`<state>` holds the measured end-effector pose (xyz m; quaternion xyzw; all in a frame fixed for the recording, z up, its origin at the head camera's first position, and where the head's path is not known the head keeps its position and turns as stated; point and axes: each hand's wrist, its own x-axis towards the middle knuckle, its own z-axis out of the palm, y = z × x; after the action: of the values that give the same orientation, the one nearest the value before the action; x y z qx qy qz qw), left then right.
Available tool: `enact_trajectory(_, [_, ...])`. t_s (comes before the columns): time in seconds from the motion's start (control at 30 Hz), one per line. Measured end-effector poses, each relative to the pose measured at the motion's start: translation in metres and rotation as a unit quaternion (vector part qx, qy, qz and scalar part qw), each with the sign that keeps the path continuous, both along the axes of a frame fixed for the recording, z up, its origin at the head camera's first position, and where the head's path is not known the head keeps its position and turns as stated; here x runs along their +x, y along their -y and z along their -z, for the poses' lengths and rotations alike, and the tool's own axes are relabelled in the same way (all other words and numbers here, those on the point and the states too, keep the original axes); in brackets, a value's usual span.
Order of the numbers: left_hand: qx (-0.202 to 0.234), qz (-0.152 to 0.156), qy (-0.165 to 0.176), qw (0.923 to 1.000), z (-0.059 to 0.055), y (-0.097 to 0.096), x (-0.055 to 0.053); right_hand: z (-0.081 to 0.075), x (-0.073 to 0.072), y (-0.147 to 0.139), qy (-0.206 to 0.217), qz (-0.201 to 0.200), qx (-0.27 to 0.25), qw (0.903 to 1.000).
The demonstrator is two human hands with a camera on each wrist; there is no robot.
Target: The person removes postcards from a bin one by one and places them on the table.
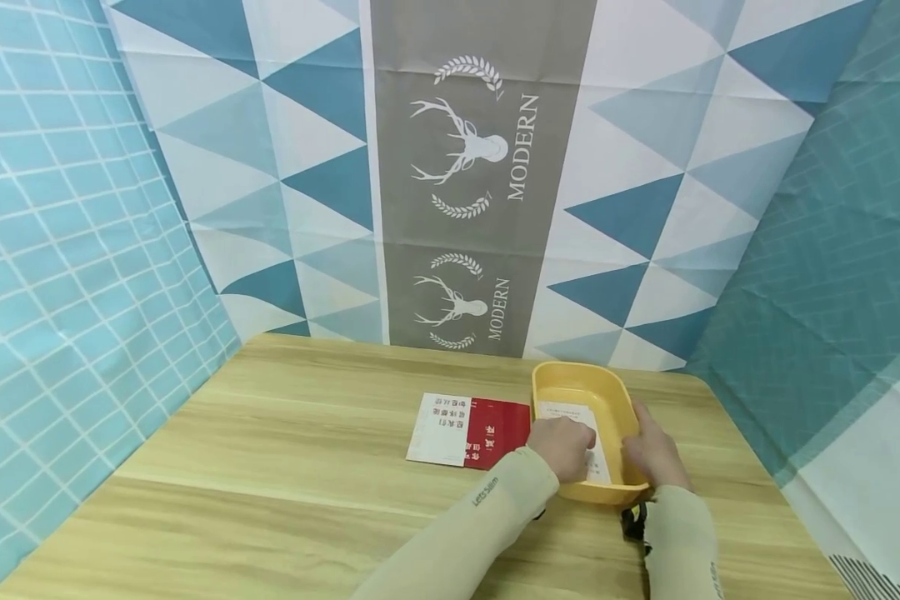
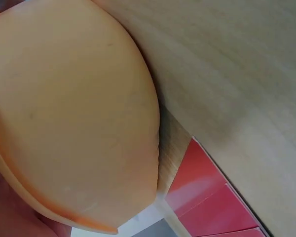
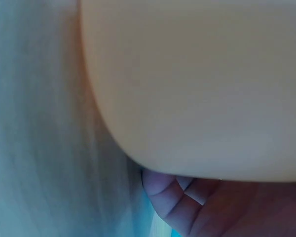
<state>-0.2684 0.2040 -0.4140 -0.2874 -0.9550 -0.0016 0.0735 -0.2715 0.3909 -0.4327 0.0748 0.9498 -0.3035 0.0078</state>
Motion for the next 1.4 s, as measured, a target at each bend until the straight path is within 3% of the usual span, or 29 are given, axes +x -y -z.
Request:
enact_trajectory(0.23, [-0.026, -0.009, 0.025, 0.9993, -0.002, 0.001, -0.002, 0.0, 0.0, 0.005, 0.004, 0.005, -0.002, 1.0])
enact_trajectory(0.63, [-0.066, 0.06, -0.006, 0.996, -0.001, 0.011, -0.007, -0.004, 0.003, 0.009, -0.006, 0.001, -0.001, 1.0])
enact_trajectory(0.93, [-0.003, 0.075, -0.06, 0.9954, 0.005, 0.012, -0.005, -0.003, 0.003, 0.002, 0.004, -0.003, 0.021, 0.9998])
enact_trajectory(1.23, [0.054, 0.075, -0.056, 0.9941, 0.012, 0.01, -0.004, 0.002, 0.004, 0.0, -0.003, 0.0, 0.034, 0.9994])
enact_trajectory(1.4, [0.074, 0.08, -0.083, 0.9906, 0.014, 0.013, -0.005, -0.001, 0.003, 0.002, -0.008, -0.003, 0.047, 0.9988])
